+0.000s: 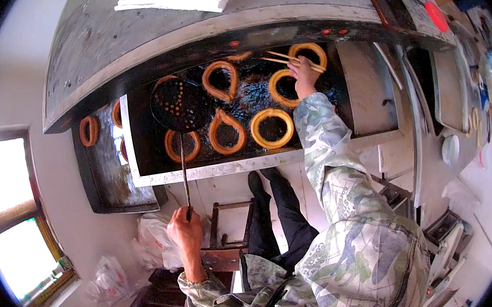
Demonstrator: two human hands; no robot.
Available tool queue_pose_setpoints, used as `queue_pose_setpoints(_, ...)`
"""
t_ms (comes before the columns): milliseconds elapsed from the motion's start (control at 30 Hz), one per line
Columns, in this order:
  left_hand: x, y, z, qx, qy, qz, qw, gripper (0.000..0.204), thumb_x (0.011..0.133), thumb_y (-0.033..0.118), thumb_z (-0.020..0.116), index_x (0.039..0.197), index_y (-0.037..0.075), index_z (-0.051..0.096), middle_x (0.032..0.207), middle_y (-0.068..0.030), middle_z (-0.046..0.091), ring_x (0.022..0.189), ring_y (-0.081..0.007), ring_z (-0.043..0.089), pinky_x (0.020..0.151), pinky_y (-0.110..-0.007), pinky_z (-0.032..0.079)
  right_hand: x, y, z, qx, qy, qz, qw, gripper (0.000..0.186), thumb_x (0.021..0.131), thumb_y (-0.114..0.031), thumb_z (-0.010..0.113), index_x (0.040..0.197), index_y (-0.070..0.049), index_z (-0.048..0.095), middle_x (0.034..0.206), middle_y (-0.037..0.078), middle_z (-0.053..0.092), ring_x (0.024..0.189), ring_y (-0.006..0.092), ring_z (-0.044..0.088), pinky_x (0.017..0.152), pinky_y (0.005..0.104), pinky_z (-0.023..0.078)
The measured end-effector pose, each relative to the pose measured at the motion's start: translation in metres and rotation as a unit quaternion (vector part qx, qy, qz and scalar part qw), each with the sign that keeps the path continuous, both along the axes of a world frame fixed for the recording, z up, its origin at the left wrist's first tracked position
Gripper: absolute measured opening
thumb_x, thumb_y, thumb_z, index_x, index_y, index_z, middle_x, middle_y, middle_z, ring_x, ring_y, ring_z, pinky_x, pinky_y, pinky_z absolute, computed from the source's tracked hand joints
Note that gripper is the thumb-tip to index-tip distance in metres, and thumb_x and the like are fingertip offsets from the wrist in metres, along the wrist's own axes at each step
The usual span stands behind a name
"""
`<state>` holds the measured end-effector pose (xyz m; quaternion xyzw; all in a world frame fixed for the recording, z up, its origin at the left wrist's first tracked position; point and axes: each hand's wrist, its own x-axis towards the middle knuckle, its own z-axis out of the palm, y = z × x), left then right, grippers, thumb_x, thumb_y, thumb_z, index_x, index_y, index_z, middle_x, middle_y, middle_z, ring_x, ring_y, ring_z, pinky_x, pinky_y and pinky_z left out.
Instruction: The person uses a skimmer and chopsticks to flip dough rings in hot oil, transfers them to a tray and bowls, and weighs the bowls on a scale.
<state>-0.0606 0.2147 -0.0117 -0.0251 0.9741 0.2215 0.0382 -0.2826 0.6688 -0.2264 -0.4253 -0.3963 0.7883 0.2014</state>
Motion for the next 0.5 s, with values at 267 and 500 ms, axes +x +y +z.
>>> queue_pose_setpoints(267, 0.008, -0.001, -0.009, -0.024, -0.014, -0.032, 0.999, 0.014, 0.072, 0.010, 0.064, 0.085, 0.003, 0.065, 0.077, -0.0141, 0.063, 0.070, -0.0355, 0.062, 0.061, -0.044, 0.048, -0.019, -0.070, 0.014, 0.161, 0.051, 0.057, 0.984, 0.027, 0.093, -0.024, 0.063, 0.108, -0.002, 0.066, 0.090, 0.008, 0.069, 0.077, 0.0183, 0.070, 0.062, 0.0269, 0.054)
queue_pose_setpoints(500, 0.011, 0.006, 0.000, -0.008, -0.021, -0.047, 0.999, 0.014, 0.074, 0.010, 0.064, 0.086, 0.003, 0.066, 0.077, -0.0141, 0.063, 0.070, -0.0352, 0.062, 0.062, -0.043, 0.049, 0.063, 0.030, 0.058, 0.243, 0.046, 0.011, 0.969, 0.030, 0.098, -0.027, 0.053, 0.116, -0.002, 0.060, 0.099, 0.011, 0.068, 0.084, 0.0204, 0.070, 0.065, 0.0265, 0.054)
